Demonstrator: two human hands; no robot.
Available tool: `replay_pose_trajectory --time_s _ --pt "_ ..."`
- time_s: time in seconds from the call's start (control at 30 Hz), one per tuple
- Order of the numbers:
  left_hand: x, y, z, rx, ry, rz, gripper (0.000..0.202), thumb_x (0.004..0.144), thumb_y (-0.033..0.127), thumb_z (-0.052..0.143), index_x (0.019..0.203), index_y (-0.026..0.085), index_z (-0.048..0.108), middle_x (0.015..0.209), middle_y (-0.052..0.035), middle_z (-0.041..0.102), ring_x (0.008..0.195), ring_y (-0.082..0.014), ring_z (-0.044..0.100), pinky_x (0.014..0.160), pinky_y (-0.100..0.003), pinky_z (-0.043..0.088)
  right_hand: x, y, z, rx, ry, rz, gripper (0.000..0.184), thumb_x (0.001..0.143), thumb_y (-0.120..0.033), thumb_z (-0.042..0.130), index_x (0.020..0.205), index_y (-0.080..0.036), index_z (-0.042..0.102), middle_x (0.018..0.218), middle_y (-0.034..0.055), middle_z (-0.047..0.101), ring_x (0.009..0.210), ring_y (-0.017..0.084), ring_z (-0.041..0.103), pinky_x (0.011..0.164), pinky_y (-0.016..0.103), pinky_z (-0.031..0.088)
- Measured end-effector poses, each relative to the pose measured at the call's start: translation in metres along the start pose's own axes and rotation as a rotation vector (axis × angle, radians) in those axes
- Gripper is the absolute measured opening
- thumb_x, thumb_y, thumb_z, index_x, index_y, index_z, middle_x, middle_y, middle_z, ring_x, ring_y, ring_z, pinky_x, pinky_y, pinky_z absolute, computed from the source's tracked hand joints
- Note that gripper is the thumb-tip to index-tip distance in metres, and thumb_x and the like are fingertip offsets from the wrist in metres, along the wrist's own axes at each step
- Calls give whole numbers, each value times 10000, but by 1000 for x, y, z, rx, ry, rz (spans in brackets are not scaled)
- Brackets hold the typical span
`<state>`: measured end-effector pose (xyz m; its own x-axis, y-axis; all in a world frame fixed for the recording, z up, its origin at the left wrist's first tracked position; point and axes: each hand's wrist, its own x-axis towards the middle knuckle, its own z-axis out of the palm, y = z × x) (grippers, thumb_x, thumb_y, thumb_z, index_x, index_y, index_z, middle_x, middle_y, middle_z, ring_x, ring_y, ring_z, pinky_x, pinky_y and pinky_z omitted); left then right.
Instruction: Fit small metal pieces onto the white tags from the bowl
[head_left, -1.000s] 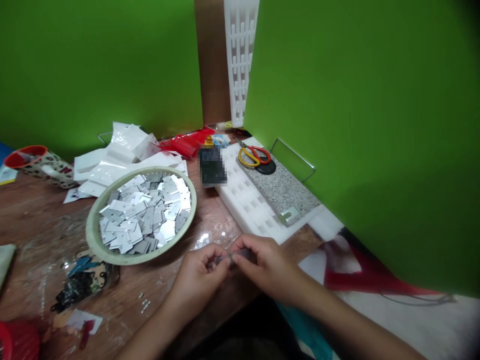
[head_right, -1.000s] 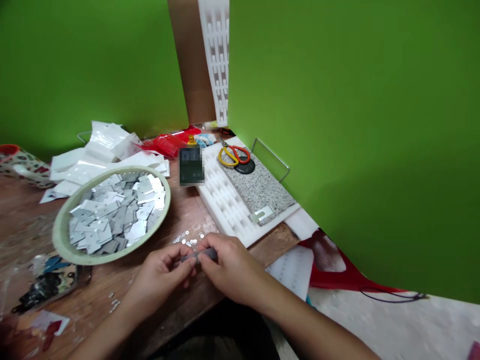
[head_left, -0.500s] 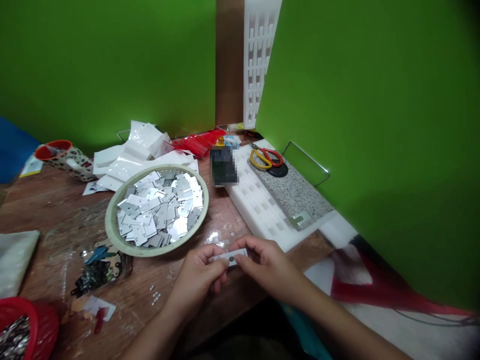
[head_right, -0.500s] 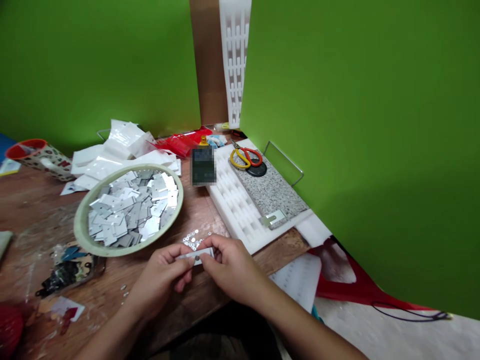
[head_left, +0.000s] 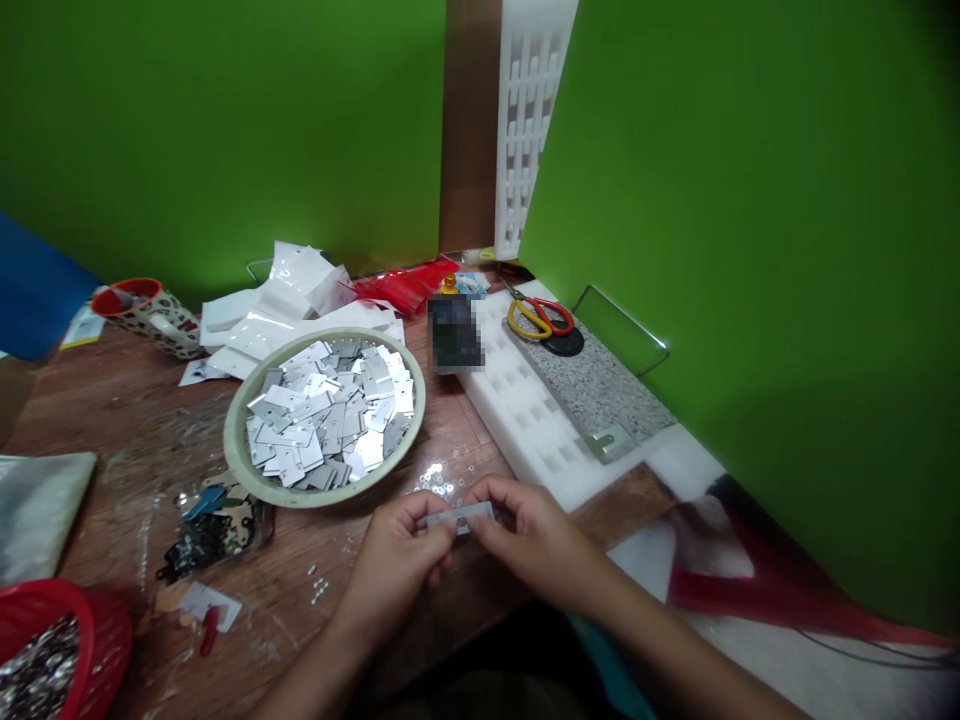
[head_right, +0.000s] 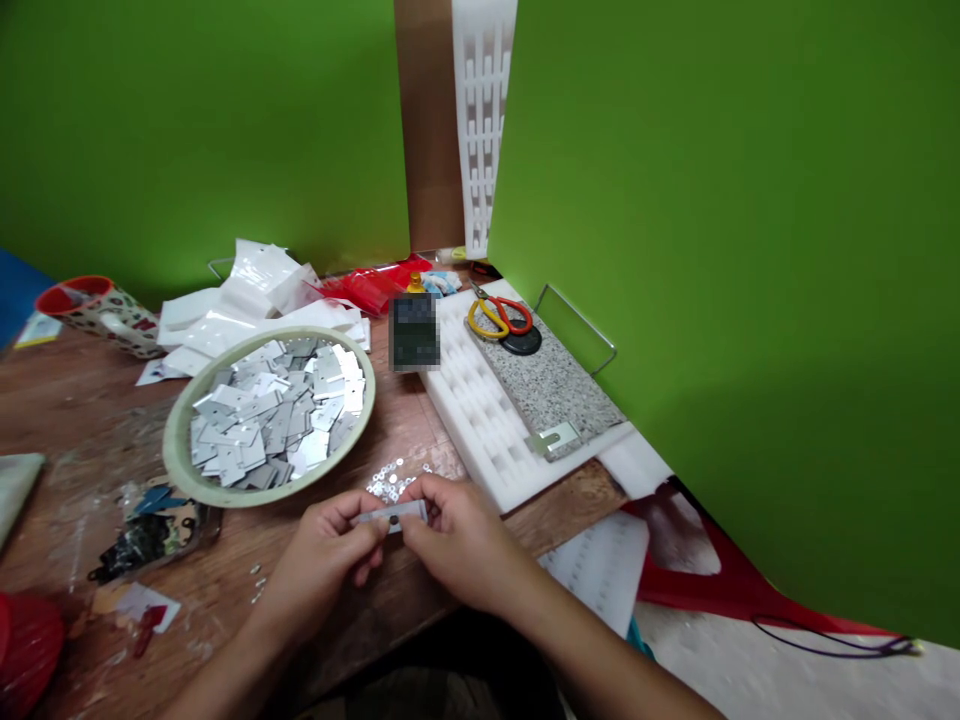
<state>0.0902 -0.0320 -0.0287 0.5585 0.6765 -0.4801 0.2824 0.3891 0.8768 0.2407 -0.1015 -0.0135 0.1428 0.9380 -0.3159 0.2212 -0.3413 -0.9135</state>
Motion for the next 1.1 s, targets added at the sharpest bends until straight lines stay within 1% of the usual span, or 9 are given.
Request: replay_pose_trajectory --time_s 0.27,0.5,0.63,0.9,1.1 --pt "-1 -1 -2 23 -5 8 200 779 297 578 639 157 548 479 48 514 387 -59 395 415 -173 284 0 -1 3 36 12 15 90 837 -252 547 843 -183 605 664 -31 535 592 105 458 565 207 383" --pt "-2 -2 -5 -5 -28 -1 207 782 322 594 666 152 567 498 42 528 401 -62 405 429 -177 290 2 0 5 37 15 35 84 828 -249 549 830 -183 600 635 -38 512 570 103 449 539 201 370" --pt "-2 -3 -6 -13 -51 -6 209 784 327 593 675 151 569 510 38 536 404 -62 407 431 -178 292 4 3 5 32 15 28 81 830 -249 551 838 -184 600 661 -32 536 593 108 468 566 207 389" --pt "-1 -1 -5 -6 -29 -25 221 763 340 604 657 152 552 488 41 526 388 -60 396 419 -178 275 6 4 6 30 19 26 80 829 -236 546 842 -181 602 672 -30 550 603 108 483 582 212 401" --pt "1 -6 -4 -86 -44 -36 193 762 300 601 650 151 552 482 43 533 378 -50 387 414 -169 258 6 6 5 68 13 24 99 822 -200 537 872 -181 621 758 -5 625 684 127 559 648 226 441"
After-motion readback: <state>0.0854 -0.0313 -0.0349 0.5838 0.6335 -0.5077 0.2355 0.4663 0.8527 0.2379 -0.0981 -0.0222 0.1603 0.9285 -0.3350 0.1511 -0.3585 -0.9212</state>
